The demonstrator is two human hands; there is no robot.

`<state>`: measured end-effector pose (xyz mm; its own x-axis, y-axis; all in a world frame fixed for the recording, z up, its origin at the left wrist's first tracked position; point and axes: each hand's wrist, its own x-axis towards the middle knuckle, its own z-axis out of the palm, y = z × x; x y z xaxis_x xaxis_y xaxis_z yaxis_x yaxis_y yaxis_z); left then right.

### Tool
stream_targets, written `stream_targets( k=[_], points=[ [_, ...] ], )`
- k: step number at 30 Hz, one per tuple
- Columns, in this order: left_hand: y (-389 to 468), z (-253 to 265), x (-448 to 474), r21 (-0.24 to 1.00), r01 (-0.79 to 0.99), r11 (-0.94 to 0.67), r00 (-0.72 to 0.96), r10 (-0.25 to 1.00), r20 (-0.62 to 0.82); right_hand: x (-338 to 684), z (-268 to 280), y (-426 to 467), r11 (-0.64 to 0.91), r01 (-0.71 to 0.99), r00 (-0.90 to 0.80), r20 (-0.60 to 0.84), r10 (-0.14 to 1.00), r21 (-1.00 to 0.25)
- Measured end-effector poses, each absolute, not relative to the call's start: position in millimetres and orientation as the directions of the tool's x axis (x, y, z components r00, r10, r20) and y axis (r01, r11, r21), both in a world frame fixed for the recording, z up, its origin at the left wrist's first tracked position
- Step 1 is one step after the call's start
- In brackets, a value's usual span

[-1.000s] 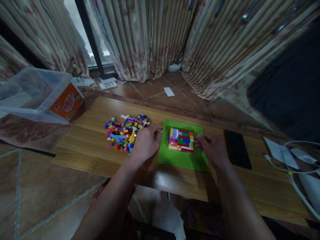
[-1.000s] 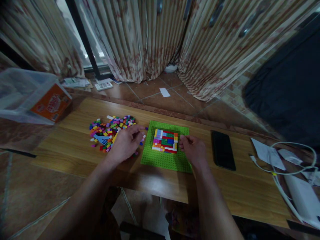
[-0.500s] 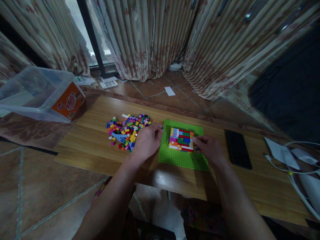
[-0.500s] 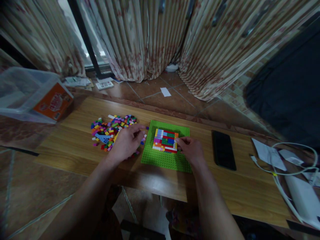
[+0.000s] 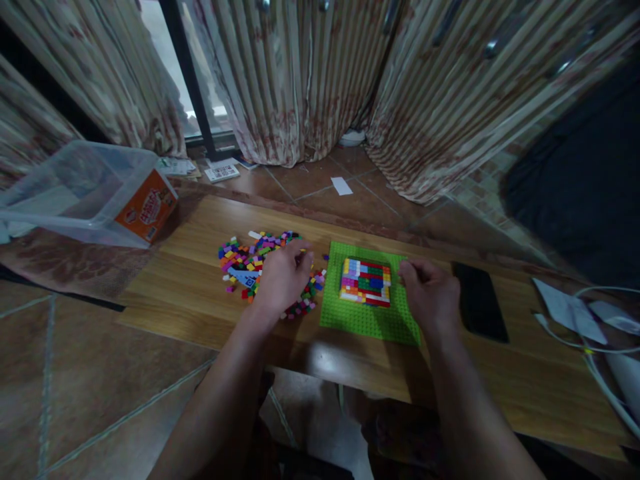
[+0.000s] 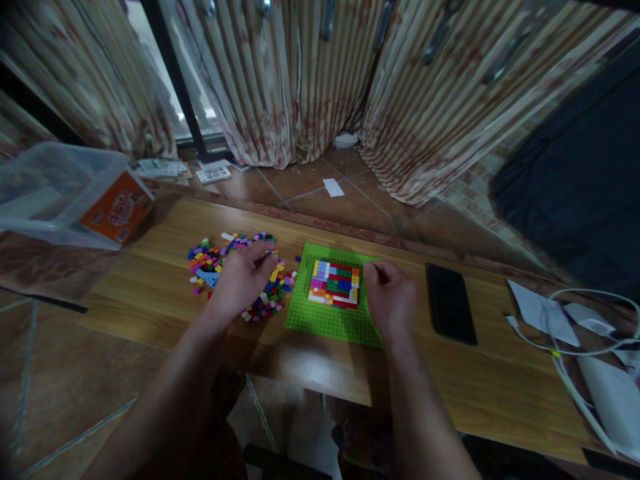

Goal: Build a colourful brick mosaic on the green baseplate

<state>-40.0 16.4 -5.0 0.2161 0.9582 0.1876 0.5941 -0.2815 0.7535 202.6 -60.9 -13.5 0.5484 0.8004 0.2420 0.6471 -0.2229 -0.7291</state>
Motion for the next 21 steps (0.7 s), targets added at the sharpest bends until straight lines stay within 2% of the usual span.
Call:
stream_targets(
  k=[3, 5, 8, 11, 14, 21],
  points=[
    [18, -4, -42, 0.756, 0.598, -0.267, 0.2, 0.963, 0.182, 168, -6, -58, 0.024, 0.753, 0.319, 0.398, 0.86, -0.657],
    [18, -4, -43, 0.754, 0.592, -0.283, 0.208, 0.958, 0.196, 145, -5, -53, 0.185, 0.804, 0.08, 0.413, 0.907, -0.564],
    [17, -5, -44, 0.76, 0.577, -0.298, 0.214, 0.954, 0.212, 121, -11, -43, 0.251, 0.878, -0.1, 0.355, 0.929, -0.408],
    [17, -4, -47, 0.764, 0.576, -0.293, 0.204, 0.956, 0.213, 112, -20, -34, 0.212, 0.935, -0.129, 0.284, 0.95, -0.284],
    [17, -2, -51, 0.766, 0.578, -0.281, 0.196, 0.959, 0.204, 109, -27, -29, 0.186, 0.959, -0.13, 0.256, 0.958, -0.211],
    [16, 0, -55, 0.768, 0.58, -0.27, 0.204, 0.961, 0.185, 105, -31, -26, 0.151, 0.968, -0.099, 0.248, 0.964, -0.201]
  ],
)
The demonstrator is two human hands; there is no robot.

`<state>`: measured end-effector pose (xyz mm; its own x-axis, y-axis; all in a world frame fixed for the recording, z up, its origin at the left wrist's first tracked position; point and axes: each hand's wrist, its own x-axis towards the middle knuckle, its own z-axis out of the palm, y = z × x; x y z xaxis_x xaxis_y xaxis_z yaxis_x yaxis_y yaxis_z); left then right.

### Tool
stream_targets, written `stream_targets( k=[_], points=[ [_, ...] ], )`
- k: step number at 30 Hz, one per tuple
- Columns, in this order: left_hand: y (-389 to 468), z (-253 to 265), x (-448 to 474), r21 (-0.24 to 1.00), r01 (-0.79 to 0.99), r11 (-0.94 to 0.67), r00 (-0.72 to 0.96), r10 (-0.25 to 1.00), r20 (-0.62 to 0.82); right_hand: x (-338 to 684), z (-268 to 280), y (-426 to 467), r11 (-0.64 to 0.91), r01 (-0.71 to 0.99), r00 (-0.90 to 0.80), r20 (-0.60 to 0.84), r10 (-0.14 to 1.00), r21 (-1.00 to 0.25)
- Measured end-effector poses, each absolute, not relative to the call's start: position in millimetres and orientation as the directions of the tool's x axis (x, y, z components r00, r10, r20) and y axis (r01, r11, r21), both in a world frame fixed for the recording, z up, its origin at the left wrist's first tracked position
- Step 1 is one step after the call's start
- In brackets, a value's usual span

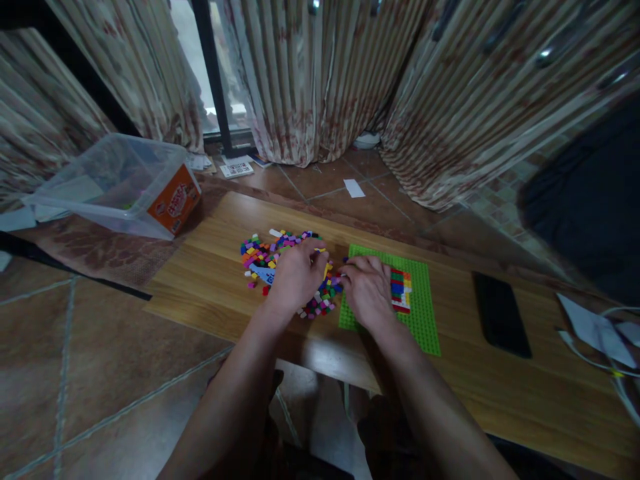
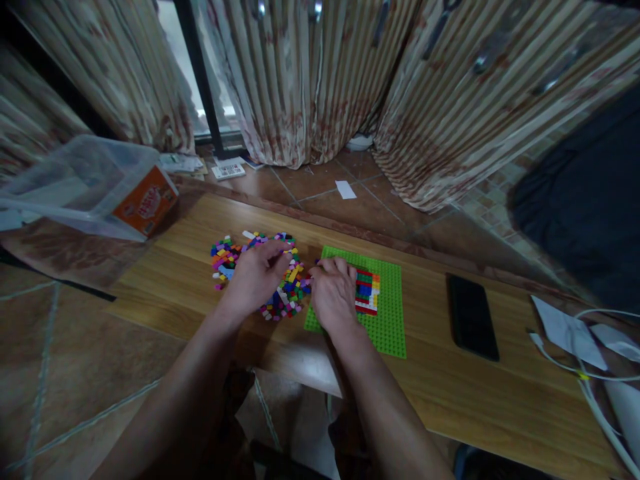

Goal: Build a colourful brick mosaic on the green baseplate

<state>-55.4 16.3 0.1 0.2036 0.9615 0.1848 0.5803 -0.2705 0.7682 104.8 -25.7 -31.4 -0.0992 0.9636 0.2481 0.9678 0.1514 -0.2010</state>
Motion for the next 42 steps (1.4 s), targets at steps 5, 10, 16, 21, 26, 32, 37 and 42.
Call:
stream_targets(
  k=[5, 10, 16, 21, 26, 32, 37, 42],
  points=[
    [15, 2, -56, 0.761, 0.593, -0.264, 0.21, 0.963, 0.17, 103, -28, -27, 0.149, 0.95, -0.072, 0.272, 0.96, -0.275],
    [15, 2, -56, 0.754, 0.596, -0.278, 0.216, 0.959, 0.183, 120, -15, -38, 0.146, 0.75, 0.11, 0.339, 0.934, -0.645],
    [15, -3, -51, 0.748, 0.594, -0.296, 0.244, 0.952, 0.182, 173, 8, -58, -0.051, 0.408, 0.389, 0.123, 0.913, -0.912],
    [11, -4, -40, 0.744, 0.591, -0.313, 0.293, 0.942, 0.165, 210, 10, -74, -0.19, 0.39, 0.428, -0.005, 0.904, -0.901],
    [9, -5, -31, 0.721, 0.609, -0.332, 0.316, 0.935, 0.164, 222, -6, -82, -0.224, 0.445, 0.393, -0.036, 0.919, -0.867],
    [9, -6, -27, 0.716, 0.613, -0.335, 0.353, 0.926, 0.131, 219, -23, -78, -0.147, 0.517, 0.33, 0.038, 0.943, -0.843],
    [8, -4, -27, 0.714, 0.617, -0.33, 0.366, 0.924, 0.111, 220, -36, -75, -0.126, 0.467, 0.355, 0.054, 0.933, -0.875],
    [8, -3, -27, 0.696, 0.631, -0.341, 0.376, 0.92, 0.11, 217, -40, -72, -0.133, 0.365, 0.417, 0.034, 0.908, -0.922]
  ],
)
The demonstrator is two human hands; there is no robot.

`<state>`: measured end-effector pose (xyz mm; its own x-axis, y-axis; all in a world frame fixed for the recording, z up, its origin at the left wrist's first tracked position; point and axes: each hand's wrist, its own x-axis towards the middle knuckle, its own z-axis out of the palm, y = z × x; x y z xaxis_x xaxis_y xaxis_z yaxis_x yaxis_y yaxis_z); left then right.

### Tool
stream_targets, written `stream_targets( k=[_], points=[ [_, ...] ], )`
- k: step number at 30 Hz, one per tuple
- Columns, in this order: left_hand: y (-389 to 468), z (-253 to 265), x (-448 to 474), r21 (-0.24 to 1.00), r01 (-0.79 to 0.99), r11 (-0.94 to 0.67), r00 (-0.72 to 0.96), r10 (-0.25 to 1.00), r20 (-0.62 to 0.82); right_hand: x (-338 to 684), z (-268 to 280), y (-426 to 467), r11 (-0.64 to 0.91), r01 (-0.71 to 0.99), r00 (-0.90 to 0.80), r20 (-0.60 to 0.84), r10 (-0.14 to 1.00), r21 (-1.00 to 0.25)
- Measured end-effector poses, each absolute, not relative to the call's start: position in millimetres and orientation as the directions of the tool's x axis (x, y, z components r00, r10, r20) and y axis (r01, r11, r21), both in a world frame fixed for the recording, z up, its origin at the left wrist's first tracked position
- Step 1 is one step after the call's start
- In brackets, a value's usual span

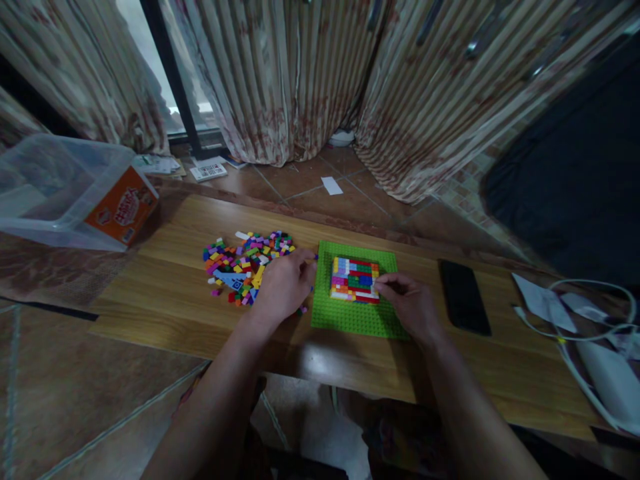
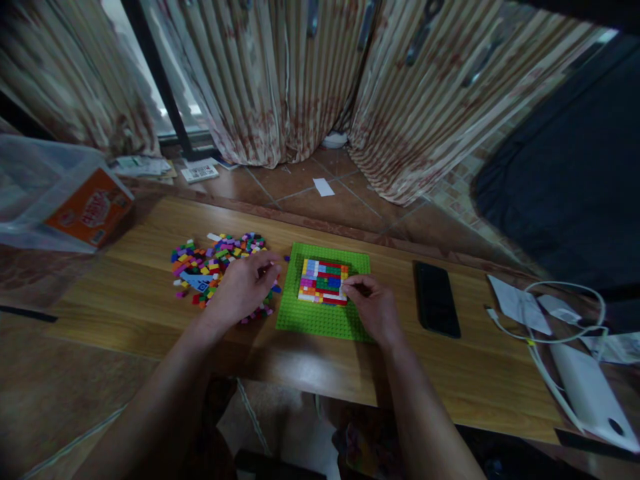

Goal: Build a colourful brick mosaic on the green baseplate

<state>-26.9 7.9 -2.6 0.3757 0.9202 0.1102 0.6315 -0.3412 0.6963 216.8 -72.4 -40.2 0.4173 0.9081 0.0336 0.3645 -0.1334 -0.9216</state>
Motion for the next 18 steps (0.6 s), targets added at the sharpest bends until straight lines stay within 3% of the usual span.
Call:
stream_targets(
  k=[18],
  points=[
    [-5, -7, -6, 0.615, 0.688, -0.385, 0.489, 0.872, -0.002, 212, -29, -63, -0.269, 0.279, 0.449, -0.122, 0.885, -0.922]
  ],
)
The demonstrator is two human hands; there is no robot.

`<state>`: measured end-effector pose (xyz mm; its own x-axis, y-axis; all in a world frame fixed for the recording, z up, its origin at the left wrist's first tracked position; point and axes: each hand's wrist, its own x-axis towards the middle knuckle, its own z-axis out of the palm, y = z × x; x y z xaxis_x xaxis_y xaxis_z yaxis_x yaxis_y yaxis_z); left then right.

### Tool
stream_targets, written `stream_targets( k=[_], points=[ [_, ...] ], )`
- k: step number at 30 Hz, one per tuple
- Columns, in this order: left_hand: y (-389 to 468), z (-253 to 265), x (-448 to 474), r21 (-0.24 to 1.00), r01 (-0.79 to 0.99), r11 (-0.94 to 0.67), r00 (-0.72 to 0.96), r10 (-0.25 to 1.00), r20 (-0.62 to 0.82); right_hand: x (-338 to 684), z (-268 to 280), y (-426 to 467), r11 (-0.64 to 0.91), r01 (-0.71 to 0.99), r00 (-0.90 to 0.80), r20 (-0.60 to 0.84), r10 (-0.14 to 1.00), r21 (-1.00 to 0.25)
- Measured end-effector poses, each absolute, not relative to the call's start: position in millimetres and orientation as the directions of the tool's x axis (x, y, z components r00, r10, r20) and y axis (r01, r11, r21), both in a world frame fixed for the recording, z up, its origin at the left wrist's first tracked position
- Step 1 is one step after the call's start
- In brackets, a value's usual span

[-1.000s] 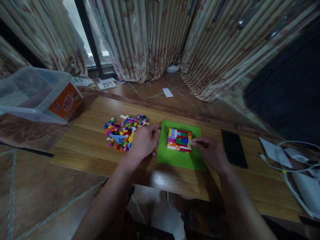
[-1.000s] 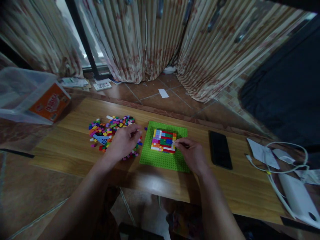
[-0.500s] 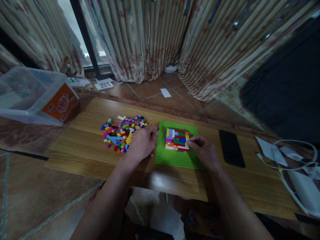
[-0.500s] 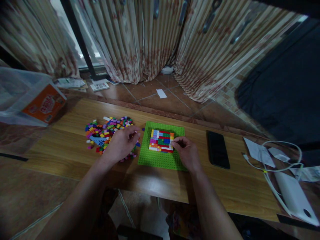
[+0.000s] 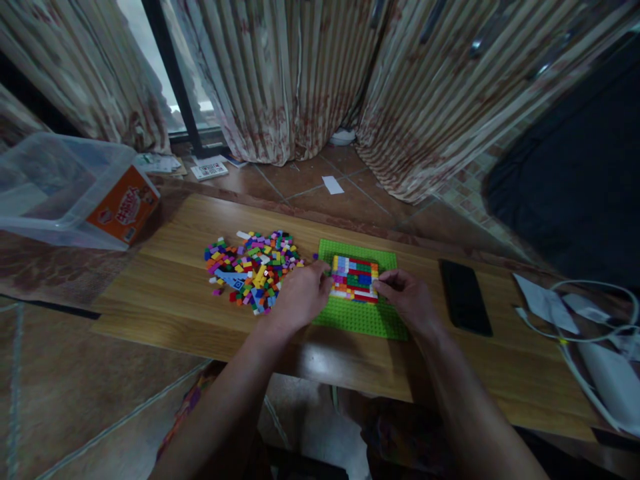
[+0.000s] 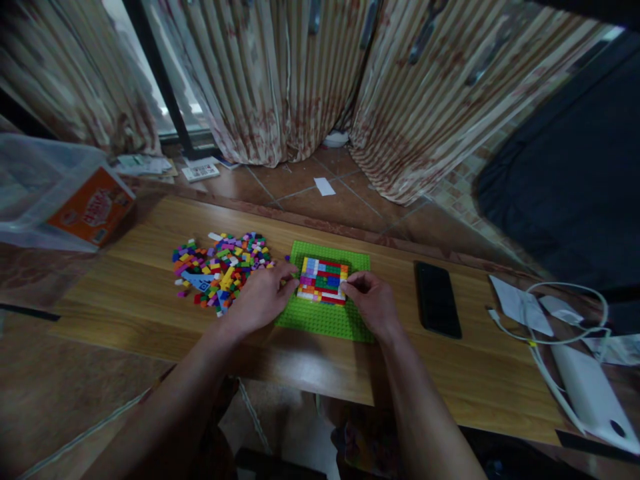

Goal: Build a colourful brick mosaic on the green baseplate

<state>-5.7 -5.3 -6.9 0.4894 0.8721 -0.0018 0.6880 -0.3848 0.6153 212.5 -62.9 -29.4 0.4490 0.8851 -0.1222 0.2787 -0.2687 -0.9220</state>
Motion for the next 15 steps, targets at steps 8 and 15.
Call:
stream_targets(
  k=[8, 15],
  points=[
    [-8, -12, 2, 0.562, 0.707, -0.429, 0.523, 0.852, -0.009, 214, -36, -65, -0.223, 0.303, 0.409, -0.085, 0.908, -0.926],
    [-5, -12, -1, 0.611, 0.674, -0.415, 0.515, 0.857, 0.013, 232, -26, -66, -0.185, 0.098, 0.549, -0.102, 0.829, -0.978]
  ],
)
